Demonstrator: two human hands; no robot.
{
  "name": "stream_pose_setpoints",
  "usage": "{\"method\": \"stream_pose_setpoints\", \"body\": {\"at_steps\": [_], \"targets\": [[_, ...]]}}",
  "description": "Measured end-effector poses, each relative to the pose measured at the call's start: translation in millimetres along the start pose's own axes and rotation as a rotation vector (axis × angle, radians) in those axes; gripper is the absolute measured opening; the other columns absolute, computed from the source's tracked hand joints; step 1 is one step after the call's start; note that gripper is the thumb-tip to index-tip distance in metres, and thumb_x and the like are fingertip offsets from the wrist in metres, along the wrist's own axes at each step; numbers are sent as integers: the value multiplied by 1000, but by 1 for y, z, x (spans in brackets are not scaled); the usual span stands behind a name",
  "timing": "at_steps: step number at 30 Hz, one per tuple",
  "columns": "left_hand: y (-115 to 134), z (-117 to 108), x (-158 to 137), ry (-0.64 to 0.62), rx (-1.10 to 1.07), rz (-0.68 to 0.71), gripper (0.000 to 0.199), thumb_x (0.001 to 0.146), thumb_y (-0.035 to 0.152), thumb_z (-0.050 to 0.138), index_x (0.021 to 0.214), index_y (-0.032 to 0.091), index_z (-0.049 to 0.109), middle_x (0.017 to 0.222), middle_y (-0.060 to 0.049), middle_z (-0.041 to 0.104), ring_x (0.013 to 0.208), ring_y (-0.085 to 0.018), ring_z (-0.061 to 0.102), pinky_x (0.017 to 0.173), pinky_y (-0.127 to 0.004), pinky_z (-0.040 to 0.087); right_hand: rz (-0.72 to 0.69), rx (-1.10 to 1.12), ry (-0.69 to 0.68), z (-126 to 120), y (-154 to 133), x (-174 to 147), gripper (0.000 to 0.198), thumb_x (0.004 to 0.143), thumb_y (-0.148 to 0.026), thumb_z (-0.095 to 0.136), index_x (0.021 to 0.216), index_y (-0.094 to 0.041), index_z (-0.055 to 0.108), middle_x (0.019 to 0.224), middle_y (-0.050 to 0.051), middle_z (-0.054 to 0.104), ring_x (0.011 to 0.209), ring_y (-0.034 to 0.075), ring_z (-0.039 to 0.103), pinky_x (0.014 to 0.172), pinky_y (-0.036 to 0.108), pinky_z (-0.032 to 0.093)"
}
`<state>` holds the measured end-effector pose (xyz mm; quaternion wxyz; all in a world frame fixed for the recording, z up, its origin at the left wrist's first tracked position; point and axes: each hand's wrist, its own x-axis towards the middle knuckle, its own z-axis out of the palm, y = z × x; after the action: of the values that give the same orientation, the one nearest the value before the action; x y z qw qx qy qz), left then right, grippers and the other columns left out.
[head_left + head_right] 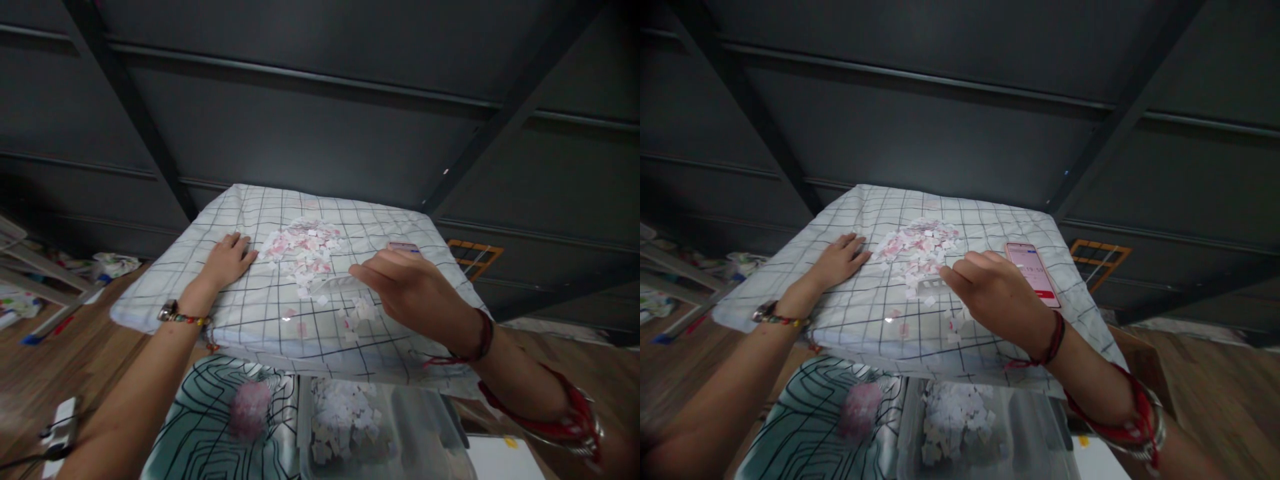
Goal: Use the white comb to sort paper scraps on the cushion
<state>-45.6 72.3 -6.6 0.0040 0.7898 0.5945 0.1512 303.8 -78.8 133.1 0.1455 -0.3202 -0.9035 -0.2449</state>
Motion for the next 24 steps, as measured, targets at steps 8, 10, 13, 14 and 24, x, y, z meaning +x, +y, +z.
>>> {"method": "stream_pose_setpoints", "body": {"at_steps": [8, 10, 13, 14, 24], "targets": [[2, -2, 0, -17, 2, -13, 55, 101, 50, 41, 139, 15, 61, 150, -20, 59, 147, -38, 46, 119, -59, 41, 54, -17, -81, -8, 10, -13, 39, 85, 7, 44, 98, -16, 72, 75, 3, 69, 71, 19, 62, 74, 34, 48], [3, -3, -1, -23, 3, -19, 56, 101, 49, 41, 139, 13, 61, 152, -21, 57, 146, -39, 47, 119, -59, 41, 66, -2, -109, -9, 11, -15, 39, 84, 7, 44, 98, -16, 72, 76, 3, 70, 72, 19, 64, 76, 34, 51], [3, -3, -1, -42, 20, -25, 60, 102, 50, 38, 142, 12, 59, 155, -22, 55, 147, -39, 46, 121, -58, 39, 73, -2, -108, -11, 12, -16, 38, 84, 5, 45, 99, -17, 72, 78, 3, 72, 72, 19, 65, 75, 34, 52], [3, -3, -1, -48, 26, -25, 61, 102, 51, 38, 143, 11, 59, 156, -22, 54, 148, -39, 45, 121, -58, 39, 74, -6, -97, -13, 12, -17, 38, 85, 5, 45, 101, -18, 71, 79, 3, 72, 72, 19, 65, 74, 34, 53], [3, -2, 0, -43, 32, -19, 60, 102, 50, 37, 144, 12, 58, 154, -20, 56, 148, -37, 46, 120, -57, 41, -20, -31, -13, -14, 5, -17, 35, 84, 7, 45, 95, -13, 71, 72, 3, 66, 66, 20, 64, 65, 34, 49]]}}
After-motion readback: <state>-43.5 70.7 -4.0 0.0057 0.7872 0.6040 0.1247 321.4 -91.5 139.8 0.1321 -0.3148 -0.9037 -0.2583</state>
